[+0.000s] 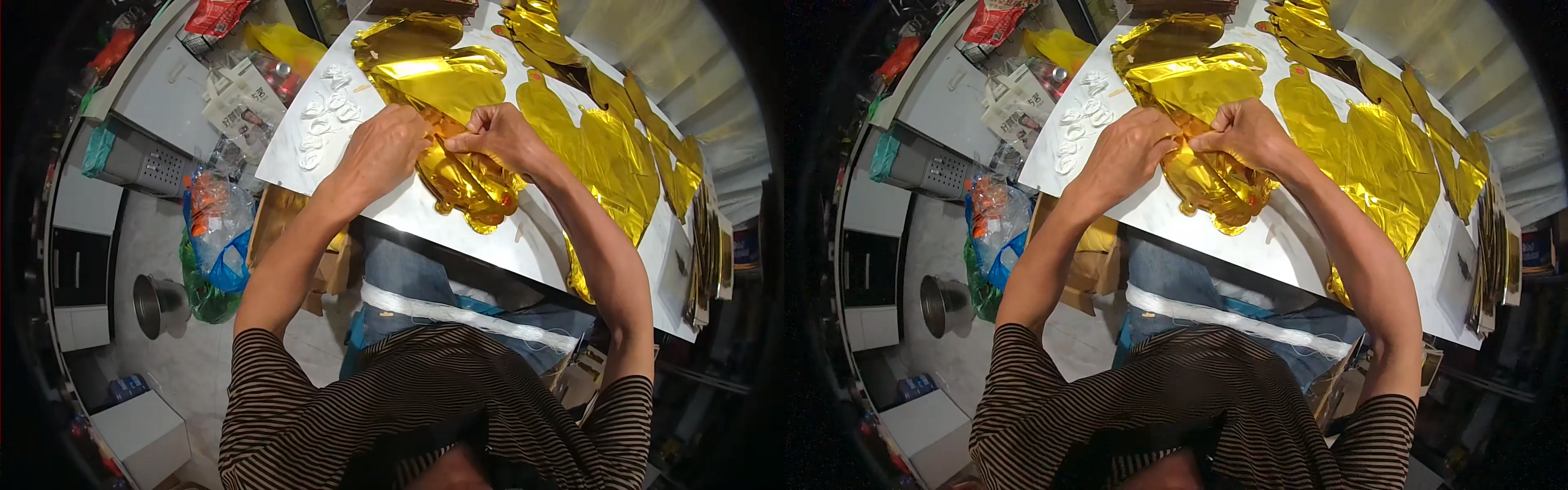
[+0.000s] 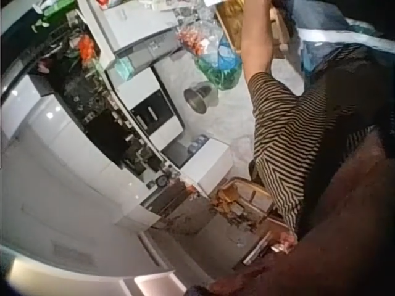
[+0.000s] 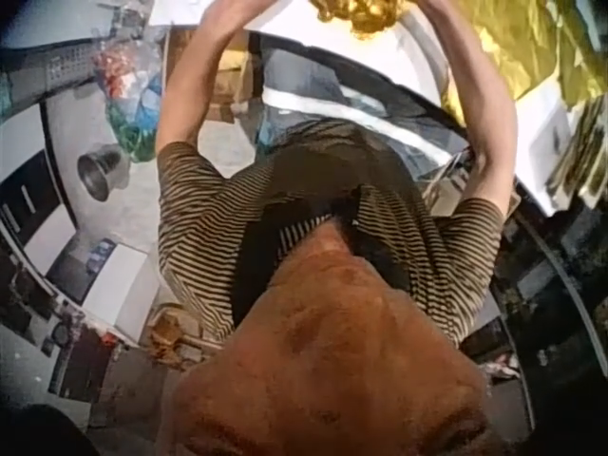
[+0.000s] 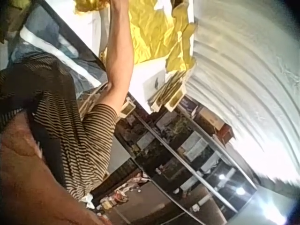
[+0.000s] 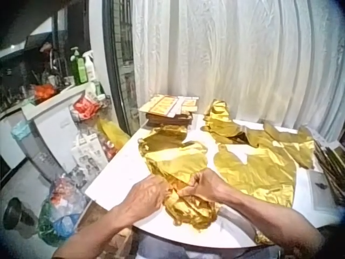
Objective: Folding gold foil balloons, attaching them to cardboard backings, and inserting them into plastic sleeves for retail.
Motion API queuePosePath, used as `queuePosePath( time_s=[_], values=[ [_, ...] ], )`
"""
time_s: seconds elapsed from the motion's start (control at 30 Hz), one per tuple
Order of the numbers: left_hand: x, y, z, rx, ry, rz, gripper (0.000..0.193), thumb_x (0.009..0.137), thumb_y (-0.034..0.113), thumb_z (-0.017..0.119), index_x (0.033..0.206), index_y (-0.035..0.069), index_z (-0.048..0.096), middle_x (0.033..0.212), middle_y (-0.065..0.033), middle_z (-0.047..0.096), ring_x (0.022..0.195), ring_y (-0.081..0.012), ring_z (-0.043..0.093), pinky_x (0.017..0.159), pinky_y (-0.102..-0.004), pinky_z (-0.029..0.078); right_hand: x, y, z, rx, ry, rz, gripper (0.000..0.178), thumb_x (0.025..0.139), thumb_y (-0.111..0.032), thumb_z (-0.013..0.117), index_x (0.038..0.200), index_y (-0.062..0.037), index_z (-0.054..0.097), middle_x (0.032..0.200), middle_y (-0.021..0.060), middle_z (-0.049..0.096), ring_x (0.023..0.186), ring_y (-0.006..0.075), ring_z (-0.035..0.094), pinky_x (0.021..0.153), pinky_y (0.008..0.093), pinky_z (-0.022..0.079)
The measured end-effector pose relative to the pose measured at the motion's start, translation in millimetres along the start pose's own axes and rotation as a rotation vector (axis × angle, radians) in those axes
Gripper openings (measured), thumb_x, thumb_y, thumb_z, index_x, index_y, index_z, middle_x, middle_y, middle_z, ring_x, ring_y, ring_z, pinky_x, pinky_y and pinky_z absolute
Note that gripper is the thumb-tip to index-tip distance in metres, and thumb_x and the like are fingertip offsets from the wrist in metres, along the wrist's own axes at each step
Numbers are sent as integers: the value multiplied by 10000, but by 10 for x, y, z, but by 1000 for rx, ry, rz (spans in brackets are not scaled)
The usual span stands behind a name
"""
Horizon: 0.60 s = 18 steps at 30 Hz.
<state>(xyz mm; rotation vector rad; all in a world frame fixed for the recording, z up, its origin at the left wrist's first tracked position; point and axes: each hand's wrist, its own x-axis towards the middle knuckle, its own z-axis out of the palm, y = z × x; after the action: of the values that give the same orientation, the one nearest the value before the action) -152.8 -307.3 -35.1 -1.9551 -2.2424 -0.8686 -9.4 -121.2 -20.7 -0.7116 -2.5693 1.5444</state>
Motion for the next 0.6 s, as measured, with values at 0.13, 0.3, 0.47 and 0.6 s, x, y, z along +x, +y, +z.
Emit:
queuePosePath(
  time_s=[0.13, 0.3, 0.47, 0.6],
  values=[
    [-4, -26, 27, -23, 146, 32, 290, 893, 76, 746, 1174, 13, 708, 1070, -168, 690, 1016, -362, 662, 892, -426, 549, -5, -101, -33, 65, -43, 58, 317, 922, -214, 822, 723, -51, 636, 631, -1, 602, 540, 74, 509, 477, 282, 377],
    [17, -45, -53, 140, -20, 26, 302, 881, 111, 756, 1161, 12, 702, 1112, -161, 667, 1083, -355, 632, 917, -432, 539, 123, -94, -343, -123, -54, -27, 275, 969, -176, 707, 740, -29, 669, 610, -15, 567, 545, 72, 480, 491, 280, 375],
    [162, -33, -92, 174, -132, 49, 172, 893, 153, 736, 979, 7, 706, 1035, -158, 677, 1022, -370, 650, 858, -445, 552, 266, -488, -1148, -312, 299, -208, 276, 1022, -281, 671, 935, -27, 731, 677, -2, 620, 602, 70, 544, 564, 296, 447],
    [552, -166, -116, 205, -182, 55, 188, 865, 152, 745, 933, -17, 701, 938, -219, 680, 874, -433, 676, 752, -507, 554, 415, -673, -1368, -530, 300, -354, 264, 1018, -273, 635, 995, -33, 739, 675, 78, 660, 590, 184, 631, 566, 385, 500]
  ],
)
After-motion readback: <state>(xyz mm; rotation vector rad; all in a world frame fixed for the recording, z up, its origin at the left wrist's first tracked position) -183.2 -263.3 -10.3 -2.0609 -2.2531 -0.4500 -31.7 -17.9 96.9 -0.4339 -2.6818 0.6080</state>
